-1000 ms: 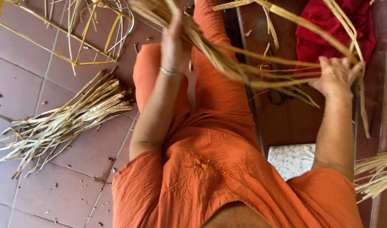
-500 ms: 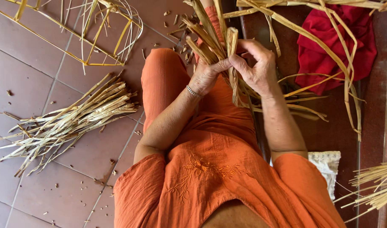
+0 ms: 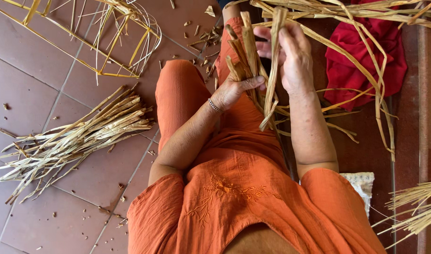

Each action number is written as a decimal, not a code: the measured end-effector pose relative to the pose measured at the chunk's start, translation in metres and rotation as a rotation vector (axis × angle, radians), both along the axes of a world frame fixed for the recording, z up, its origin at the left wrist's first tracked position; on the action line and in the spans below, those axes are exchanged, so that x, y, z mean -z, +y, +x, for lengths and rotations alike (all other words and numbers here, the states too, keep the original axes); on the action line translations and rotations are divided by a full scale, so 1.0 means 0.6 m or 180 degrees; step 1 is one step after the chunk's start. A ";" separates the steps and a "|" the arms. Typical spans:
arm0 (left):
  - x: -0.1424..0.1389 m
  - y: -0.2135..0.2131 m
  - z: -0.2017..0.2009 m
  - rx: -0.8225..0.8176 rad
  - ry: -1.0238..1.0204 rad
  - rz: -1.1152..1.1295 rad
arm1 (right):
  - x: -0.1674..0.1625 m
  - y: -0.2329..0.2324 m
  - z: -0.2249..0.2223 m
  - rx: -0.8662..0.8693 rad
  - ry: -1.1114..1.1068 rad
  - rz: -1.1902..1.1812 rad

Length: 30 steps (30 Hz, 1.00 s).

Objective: The person sits on the tiled floor and uses scissors to trim the ends off bundles of dried palm leaves, cutting them one bundle at a time. They set trimmed bundles aside, gather more untrimmed leaves, and at times hold long strips across their lap to cut them to length.

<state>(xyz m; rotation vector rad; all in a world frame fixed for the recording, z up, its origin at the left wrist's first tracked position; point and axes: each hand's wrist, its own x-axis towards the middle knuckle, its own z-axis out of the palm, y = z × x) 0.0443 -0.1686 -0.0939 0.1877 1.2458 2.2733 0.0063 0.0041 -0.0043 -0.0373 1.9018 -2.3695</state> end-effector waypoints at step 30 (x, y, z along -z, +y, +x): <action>0.020 0.007 0.007 -0.0229 0.0502 -0.0389 | 0.003 -0.022 0.020 0.0160 0.0633 -0.0125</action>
